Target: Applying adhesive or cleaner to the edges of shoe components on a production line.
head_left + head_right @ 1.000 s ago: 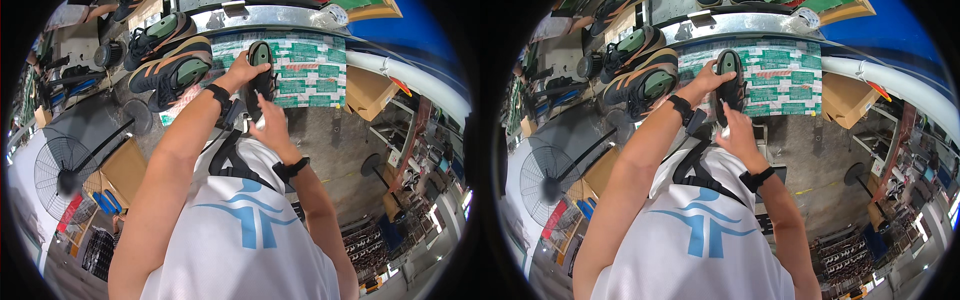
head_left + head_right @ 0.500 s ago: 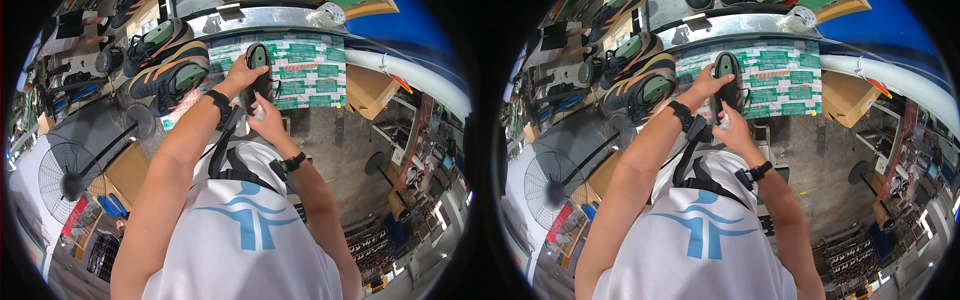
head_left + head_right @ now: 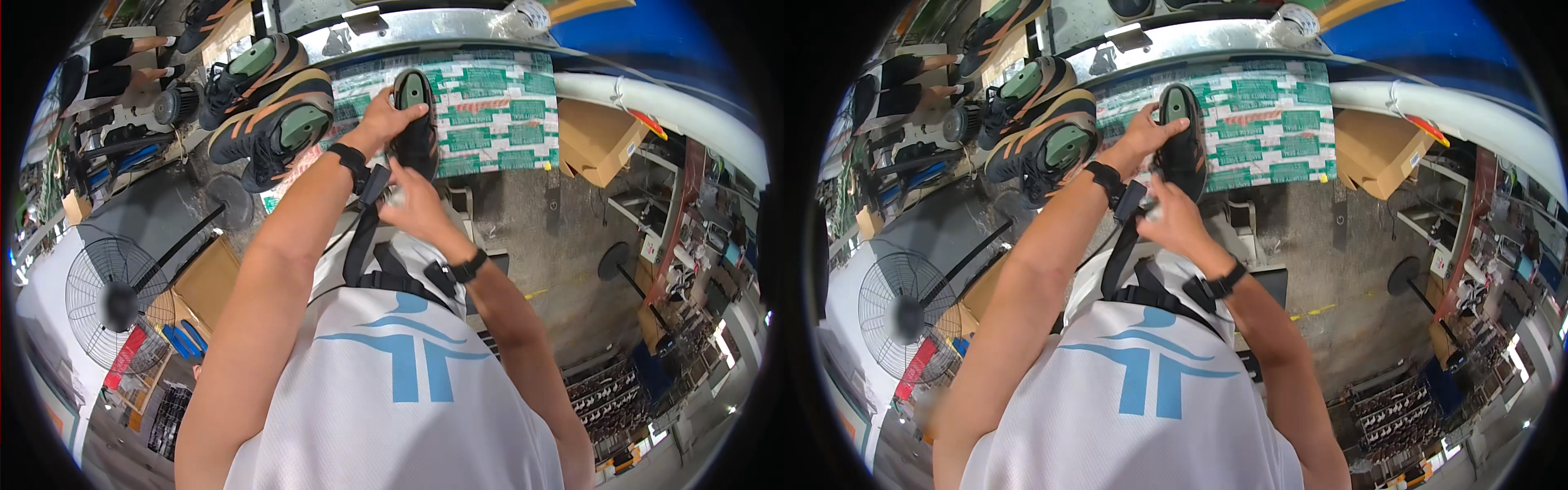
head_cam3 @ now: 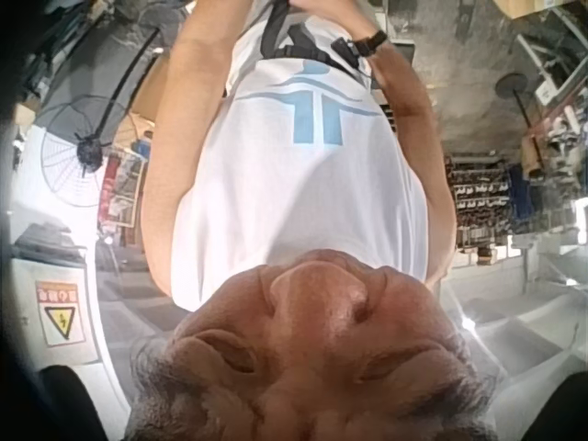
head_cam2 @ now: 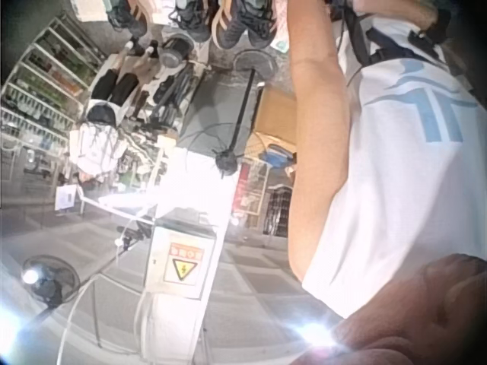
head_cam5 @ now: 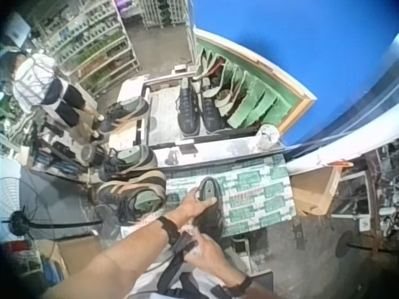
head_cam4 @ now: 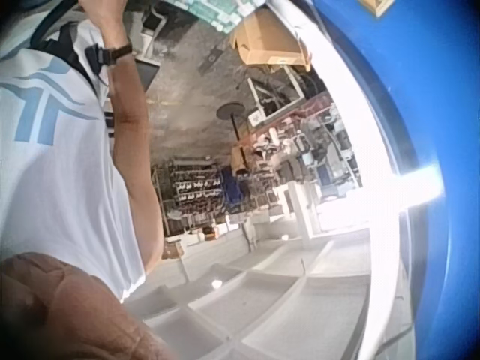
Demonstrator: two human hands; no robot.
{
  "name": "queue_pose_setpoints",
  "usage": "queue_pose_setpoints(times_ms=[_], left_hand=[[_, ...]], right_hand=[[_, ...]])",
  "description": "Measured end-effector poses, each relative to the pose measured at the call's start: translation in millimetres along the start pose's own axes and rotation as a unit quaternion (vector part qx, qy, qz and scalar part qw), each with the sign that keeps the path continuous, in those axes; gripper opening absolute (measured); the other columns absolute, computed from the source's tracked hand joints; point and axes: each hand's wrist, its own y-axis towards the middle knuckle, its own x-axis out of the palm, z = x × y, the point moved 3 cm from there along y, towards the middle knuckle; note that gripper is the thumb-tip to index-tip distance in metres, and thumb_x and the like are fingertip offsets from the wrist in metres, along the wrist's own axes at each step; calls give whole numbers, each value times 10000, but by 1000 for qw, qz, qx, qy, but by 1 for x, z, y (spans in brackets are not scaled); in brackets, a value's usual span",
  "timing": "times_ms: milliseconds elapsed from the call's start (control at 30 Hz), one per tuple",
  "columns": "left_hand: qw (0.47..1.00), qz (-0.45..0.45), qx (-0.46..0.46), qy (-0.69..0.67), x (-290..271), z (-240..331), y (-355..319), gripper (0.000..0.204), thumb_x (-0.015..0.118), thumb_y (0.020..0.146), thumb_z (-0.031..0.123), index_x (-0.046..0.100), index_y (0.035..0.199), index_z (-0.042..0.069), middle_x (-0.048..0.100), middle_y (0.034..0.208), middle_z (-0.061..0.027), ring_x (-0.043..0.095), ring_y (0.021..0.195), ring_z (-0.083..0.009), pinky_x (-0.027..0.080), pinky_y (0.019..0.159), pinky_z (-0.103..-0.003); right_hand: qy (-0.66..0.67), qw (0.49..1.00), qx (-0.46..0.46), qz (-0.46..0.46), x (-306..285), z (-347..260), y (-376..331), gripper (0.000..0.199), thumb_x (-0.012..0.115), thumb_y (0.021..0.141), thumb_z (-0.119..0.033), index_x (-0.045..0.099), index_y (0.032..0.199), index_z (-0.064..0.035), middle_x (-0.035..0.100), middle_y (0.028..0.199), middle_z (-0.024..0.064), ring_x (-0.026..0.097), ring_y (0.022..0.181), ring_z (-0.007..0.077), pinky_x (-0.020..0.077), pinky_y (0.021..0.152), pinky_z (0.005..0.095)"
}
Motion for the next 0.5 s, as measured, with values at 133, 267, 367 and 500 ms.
queue_pose_setpoints(times_ms=[133, 267, 367, 500], left_hand=[[1000, 8, 8, 7, 10, -8, 4, 937, 975, 785, 371, 524, 1500, -33, 729, 1306, -217, 738, 1144, -302, 588, 990, -386], [1000, 5, 14, -1, 2, -6, 2, 959, 977, 786, 379, 508, 1511, -37, 714, 1332, -213, 728, 1164, -291, 586, 993, -379], [1000, 16, 11, 13, 3, -11, 3, 939, 975, 797, 355, 509, 1511, -40, 719, 1322, -209, 733, 1149, -284, 587, 989, -375], [1000, -13, -19, -1, 5, 15, -7, 944, 990, 784, 317, 511, 1513, -45, 730, 1266, -196, 742, 1091, -254, 605, 929, -368]], right_hand=[[-24, 999, 13, -31, -28, 22, -52, 924, 836, 786, -250, 467, 1583, 38, 684, 1199, 207, 678, 1097, 404, 531, 987, 473], [-103, 995, -18, 1, -45, 17, -24, 925, 833, 789, -197, 453, 1610, -5, 669, 1233, 179, 670, 1128, 351, 505, 1004, 449], [-165, 985, -45, 37, -38, 34, 6, 943, 829, 781, -197, 435, 1611, 17, 663, 1259, 197, 650, 1146, 365, 477, 1033, 474], [-249, 961, -106, 54, -51, 39, -6, 959, 834, 768, -223, 435, 1600, 37, 654, 1240, 219, 631, 1139, 402, 475, 996, 508]])
